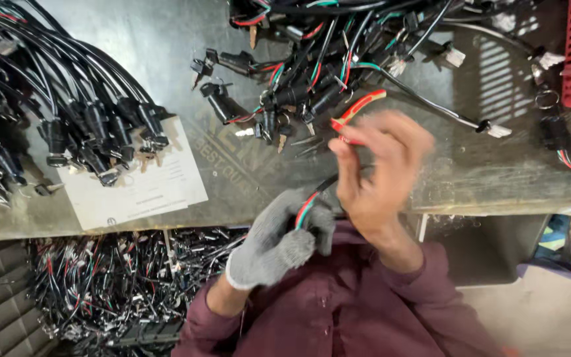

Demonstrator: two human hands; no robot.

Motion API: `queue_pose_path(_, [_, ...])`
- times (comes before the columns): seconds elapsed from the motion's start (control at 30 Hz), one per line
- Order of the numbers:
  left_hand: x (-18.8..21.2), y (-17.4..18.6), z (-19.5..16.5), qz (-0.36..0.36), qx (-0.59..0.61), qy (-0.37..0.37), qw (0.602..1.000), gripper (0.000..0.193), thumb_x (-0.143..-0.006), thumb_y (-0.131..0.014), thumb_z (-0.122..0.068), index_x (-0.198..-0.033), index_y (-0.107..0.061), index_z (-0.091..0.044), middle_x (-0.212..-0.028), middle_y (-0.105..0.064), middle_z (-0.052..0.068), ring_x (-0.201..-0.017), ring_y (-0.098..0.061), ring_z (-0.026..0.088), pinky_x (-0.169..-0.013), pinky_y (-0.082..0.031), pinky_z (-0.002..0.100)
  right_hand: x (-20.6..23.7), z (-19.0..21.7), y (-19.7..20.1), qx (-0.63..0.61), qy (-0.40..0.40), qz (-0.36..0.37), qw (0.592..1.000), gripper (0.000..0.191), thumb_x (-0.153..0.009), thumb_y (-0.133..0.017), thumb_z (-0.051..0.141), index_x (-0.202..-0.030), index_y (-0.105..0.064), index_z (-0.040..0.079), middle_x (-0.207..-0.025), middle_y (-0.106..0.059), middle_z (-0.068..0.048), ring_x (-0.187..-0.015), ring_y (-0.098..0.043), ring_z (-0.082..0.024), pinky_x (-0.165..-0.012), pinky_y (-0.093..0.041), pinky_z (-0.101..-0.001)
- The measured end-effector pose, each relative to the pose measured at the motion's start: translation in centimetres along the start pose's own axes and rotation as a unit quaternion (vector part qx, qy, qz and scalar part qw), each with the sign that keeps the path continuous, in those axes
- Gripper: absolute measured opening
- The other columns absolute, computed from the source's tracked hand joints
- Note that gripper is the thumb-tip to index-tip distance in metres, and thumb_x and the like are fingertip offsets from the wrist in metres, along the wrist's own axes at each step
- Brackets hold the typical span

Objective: The person strips the outer insulation from black electrical cables at a workbench. They hold a cable in one gloved hand, use red-handled pliers to cut and pull the insulation off the ends, and set the processed cables aside with other finished wiring harnesses on the table.

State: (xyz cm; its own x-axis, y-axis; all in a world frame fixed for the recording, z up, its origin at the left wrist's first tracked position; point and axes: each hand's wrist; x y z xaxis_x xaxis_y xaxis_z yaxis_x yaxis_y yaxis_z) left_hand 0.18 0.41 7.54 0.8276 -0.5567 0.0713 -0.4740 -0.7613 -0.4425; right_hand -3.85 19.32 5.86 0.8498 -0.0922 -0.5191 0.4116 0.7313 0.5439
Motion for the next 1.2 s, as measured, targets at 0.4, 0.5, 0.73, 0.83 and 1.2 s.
queue_pose_path(0.4, [0.4, 0.5, 5.4, -0.064, 0.109, 0.018, 0.992, 0.040, -0.111, -0.059, -0.025, -0.140, -0.048, 0.000, -0.129, -0.058, 0.011, -0.113, -0.057, 0.017, -0.096, -0.049, 0.035, 1.0, 3.2, 2.6, -0.244, -0.086, 0.279, 0.925, 0.016, -0.106, -0.057, 0.016, -0.111, -0.059, 0.001, -0.112, -0.065, -0.012, -0.104, -0.062, -0.025, -0.091, -0.050, -0.0363])
queue_pose_path(0.5, [-1.3, 0.3, 7.4, -0.111, 0.106, 0.046, 0.987, 0.042, -0.105, -0.063, -0.027, -0.137, -0.052, -0.001, -0.126, -0.060, 0.011, -0.111, -0.058, 0.019, -0.093, -0.049, 0.037, -0.1, 6.3, 2.9, -0.579, -0.236, 0.302, 0.720, 0.016, -0.105, -0.066, 0.011, -0.097, -0.055, 0.002, -0.108, -0.064, -0.015, -0.098, -0.061, -0.022, -0.087, -0.051, -0.0335])
queue_pose_path(0.73, [0.8, 2.7, 5.8, -0.145, -0.346, -0.009, 0.927, 0.048, -0.092, -0.072, -0.032, -0.128, -0.060, -0.003, -0.119, -0.065, 0.012, -0.106, -0.061, 0.023, -0.087, -0.051, 0.042, 1.4, 3.4, 5.3, -0.163, 0.047, 0.356, 0.919, 0.016, -0.102, -0.064, 0.018, -0.105, -0.062, 0.002, -0.077, -0.066, -0.010, -0.066, -0.067, -0.031, -0.062, -0.054, -0.0426])
queue_pose_path(0.83, [2.1, 3.9, 4.8, -0.210, -0.639, -0.103, 0.733, 0.036, -0.089, -0.072, -0.027, -0.117, -0.063, -0.006, -0.110, -0.068, 0.010, -0.099, -0.062, 0.024, -0.085, -0.052, 0.043, 2.4, 2.6, 3.2, -0.021, 0.017, 0.421, 0.907, 0.017, -0.093, -0.070, 0.023, -0.095, -0.066, 0.006, -0.072, -0.068, -0.013, -0.064, -0.067, -0.038, -0.056, -0.051, -0.0488])
queue_pose_path(1.2, [-2.0, -2.3, 0.8, 0.058, -0.198, -0.126, 0.970, 0.030, -0.087, -0.069, -0.012, -0.113, -0.063, 0.001, -0.110, -0.066, 0.018, -0.101, -0.065, 0.031, -0.086, -0.054, 0.040, -6.2, 6.1, 8.0, -0.502, -0.222, 0.299, 0.781, 0.045, -0.100, -0.054, 0.043, -0.121, -0.067, 0.007, -0.118, -0.067, -0.005, -0.111, -0.064, -0.029, -0.102, -0.049, -0.0418])
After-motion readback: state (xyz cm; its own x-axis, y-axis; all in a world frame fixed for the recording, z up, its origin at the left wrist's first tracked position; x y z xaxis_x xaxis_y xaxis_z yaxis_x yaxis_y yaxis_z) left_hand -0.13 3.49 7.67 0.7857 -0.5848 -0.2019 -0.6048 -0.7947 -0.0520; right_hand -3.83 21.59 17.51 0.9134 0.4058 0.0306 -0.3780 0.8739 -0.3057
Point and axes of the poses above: each hand's wrist, its own x-axis away from the middle knuckle, its own y-axis out of the back of the hand, z = x × y
